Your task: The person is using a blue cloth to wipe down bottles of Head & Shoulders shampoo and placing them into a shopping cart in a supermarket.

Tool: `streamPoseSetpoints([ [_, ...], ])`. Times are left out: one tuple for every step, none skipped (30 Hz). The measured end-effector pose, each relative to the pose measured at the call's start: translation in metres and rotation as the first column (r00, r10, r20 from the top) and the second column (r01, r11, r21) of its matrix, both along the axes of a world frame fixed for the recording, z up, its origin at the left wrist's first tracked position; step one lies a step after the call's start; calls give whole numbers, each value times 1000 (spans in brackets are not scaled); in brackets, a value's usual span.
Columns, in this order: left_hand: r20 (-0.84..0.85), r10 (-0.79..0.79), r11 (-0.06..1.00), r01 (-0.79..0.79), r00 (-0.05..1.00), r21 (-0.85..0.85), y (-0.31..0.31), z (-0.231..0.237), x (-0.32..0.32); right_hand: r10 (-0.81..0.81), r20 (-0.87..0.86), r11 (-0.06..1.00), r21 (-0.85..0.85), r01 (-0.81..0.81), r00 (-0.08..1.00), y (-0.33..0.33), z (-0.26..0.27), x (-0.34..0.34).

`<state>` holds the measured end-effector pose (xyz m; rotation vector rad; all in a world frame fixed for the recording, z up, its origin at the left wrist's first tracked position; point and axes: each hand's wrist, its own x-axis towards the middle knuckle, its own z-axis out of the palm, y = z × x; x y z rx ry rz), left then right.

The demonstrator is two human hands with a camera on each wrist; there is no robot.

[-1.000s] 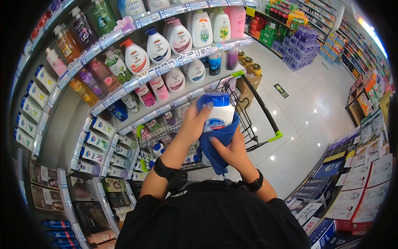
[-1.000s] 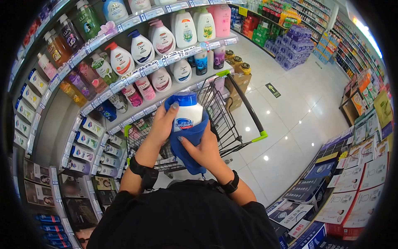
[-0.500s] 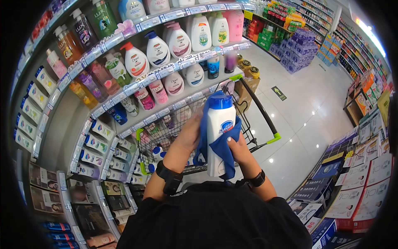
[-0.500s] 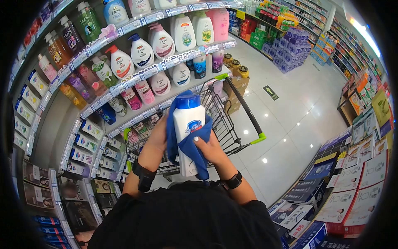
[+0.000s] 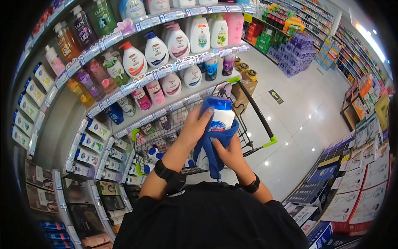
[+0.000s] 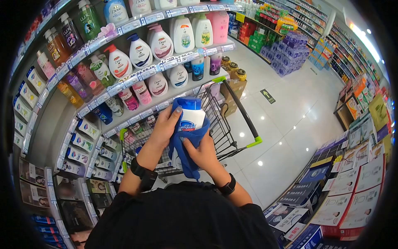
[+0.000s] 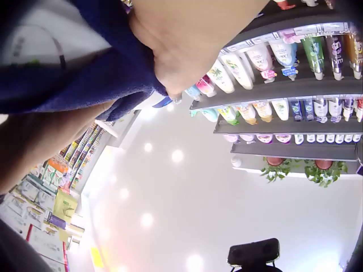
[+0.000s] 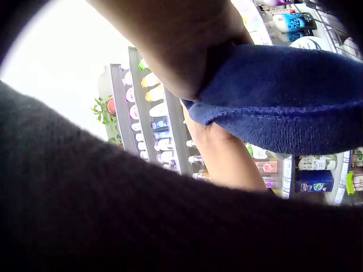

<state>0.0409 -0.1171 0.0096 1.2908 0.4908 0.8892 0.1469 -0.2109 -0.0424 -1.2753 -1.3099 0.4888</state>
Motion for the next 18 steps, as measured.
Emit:
streamPoseSetpoints([
  [31,10,1000,-9,999,-21,0,0,1,1,0,1000,-4,-1,1000,0,-1,1],
  [60,20,999,-17,998,-42,-1,-1,2,1,-2,1000,-8,-1,1000,-1,1,1],
  [87,29,998,-24,996,-63,-1,-2,3,1,-5,1000,-12,-1,1000,-2,2,0],
  [97,45,987,-29,994,-156,1,-3,2,30,-26,1000,-5,-30,999,-1,3,2],
  [107,62,968,-34,992,-248,3,-4,1,59,-47,998,2,-59,997,0,6,5],
  [115,81,940,-37,990,-338,4,-5,0,90,-67,996,10,-89,994,1,8,6],
  [125,85,933,-35,989,-358,5,-3,0,114,-79,993,27,-112,990,1,7,7],
  [136,87,926,-30,987,-377,5,0,0,136,-89,990,44,-133,987,2,6,8],
  [147,88,918,-23,985,-395,5,1,1,157,-99,986,62,-152,983,3,6,9],
  [159,68,923,-1,985,-384,5,1,1,173,-184,985,56,-165,968,4,6,9],
  [150,39,951,9,988,-308,4,0,2,188,-268,982,49,-181,945,4,6,8],
  [138,13,973,19,990,-230,4,-2,4,201,-350,979,43,-199,915,4,5,8],
  [122,-13,989,31,992,-148,4,-4,6,201,-330,979,30,-203,922,5,3,9],
  [65,-2,1000,2,998,0,5,-10,10,202,-310,978,18,-206,929,5,0,10],
  [32,27,997,-29,999,73,6,-14,10,202,-290,978,5,-210,936,5,-1,11],
  [3,58,987,-58,998,148,6,-16,11,194,-273,980,10,-199,942,5,-1,12],
  [-24,91,971,-84,996,223,6,-17,12,186,-255,982,14,-189,949,4,-1,12],
  [7,35,994,-36,999,104,1,-11,11,177,-238,984,19,-177,955,3,-1,12],
])
